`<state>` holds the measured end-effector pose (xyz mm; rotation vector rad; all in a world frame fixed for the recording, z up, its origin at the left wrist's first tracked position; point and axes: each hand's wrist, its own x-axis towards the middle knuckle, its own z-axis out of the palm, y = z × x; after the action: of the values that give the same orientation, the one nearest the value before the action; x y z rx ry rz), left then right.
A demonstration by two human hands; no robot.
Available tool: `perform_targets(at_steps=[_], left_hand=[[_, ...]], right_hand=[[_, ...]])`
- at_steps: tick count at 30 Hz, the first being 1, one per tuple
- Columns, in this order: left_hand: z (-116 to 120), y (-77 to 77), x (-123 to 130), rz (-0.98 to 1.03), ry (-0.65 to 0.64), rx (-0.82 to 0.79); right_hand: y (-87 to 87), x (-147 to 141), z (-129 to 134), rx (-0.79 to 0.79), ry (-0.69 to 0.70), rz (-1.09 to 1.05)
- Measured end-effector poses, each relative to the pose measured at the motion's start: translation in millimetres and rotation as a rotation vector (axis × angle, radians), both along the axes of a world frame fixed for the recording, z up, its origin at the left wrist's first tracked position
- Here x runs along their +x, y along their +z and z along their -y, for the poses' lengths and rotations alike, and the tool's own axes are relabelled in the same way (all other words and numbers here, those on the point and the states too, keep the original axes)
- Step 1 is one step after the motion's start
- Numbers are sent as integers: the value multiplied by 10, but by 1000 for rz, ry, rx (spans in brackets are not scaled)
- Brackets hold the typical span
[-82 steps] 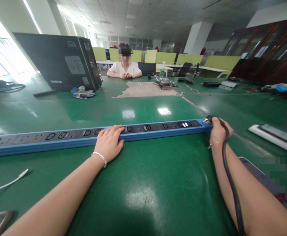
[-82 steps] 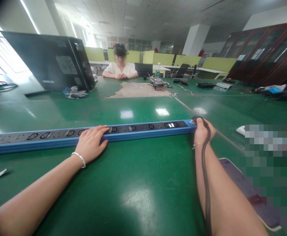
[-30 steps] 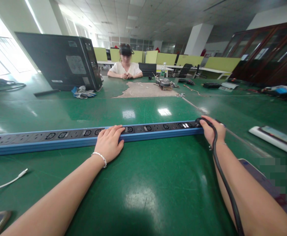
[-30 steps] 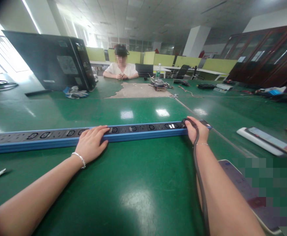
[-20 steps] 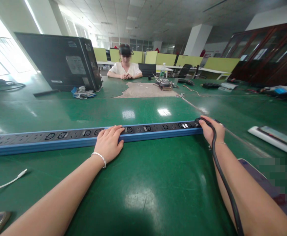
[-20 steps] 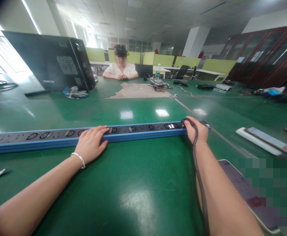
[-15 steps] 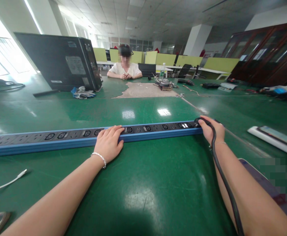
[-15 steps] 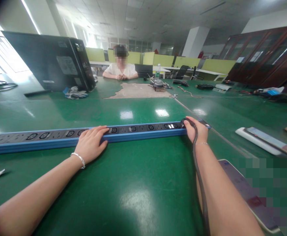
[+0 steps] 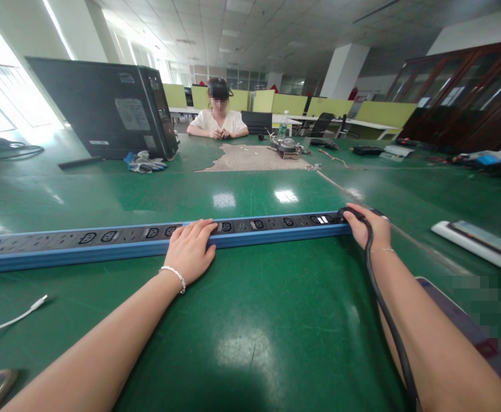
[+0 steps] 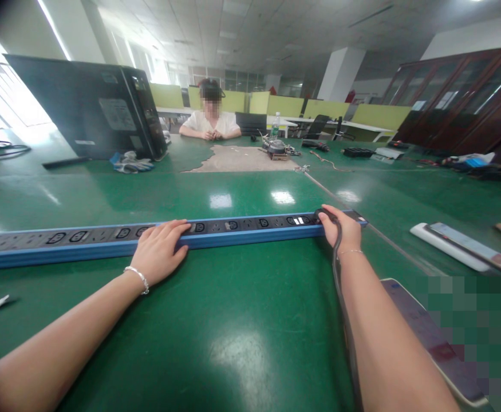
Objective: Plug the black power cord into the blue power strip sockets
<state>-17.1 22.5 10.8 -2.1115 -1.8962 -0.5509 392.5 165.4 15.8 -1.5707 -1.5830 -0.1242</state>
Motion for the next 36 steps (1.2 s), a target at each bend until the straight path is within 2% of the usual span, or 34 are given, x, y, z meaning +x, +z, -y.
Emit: perform_targets(at_steps=[7, 14, 22, 26, 30, 36], left_hand=[[5, 5, 2, -8, -5, 2], [1, -1, -4, -18, 0, 7], [-3, -1, -7, -24, -5, 8], [-2, 1, -6, -28, 1, 5], [-2, -3, -5, -26, 6, 11], [-2, -19, -3, -33, 9, 18]], right_hand=[[-117, 23, 5, 0, -34, 7], [-207, -20, 53, -25, -102, -93], [-252, -32, -66, -62, -134, -213], [-236, -42, -46, -107, -167, -168], [-254, -41, 4, -96, -118, -76], [-268, -73, -21, -80, -141, -120]])
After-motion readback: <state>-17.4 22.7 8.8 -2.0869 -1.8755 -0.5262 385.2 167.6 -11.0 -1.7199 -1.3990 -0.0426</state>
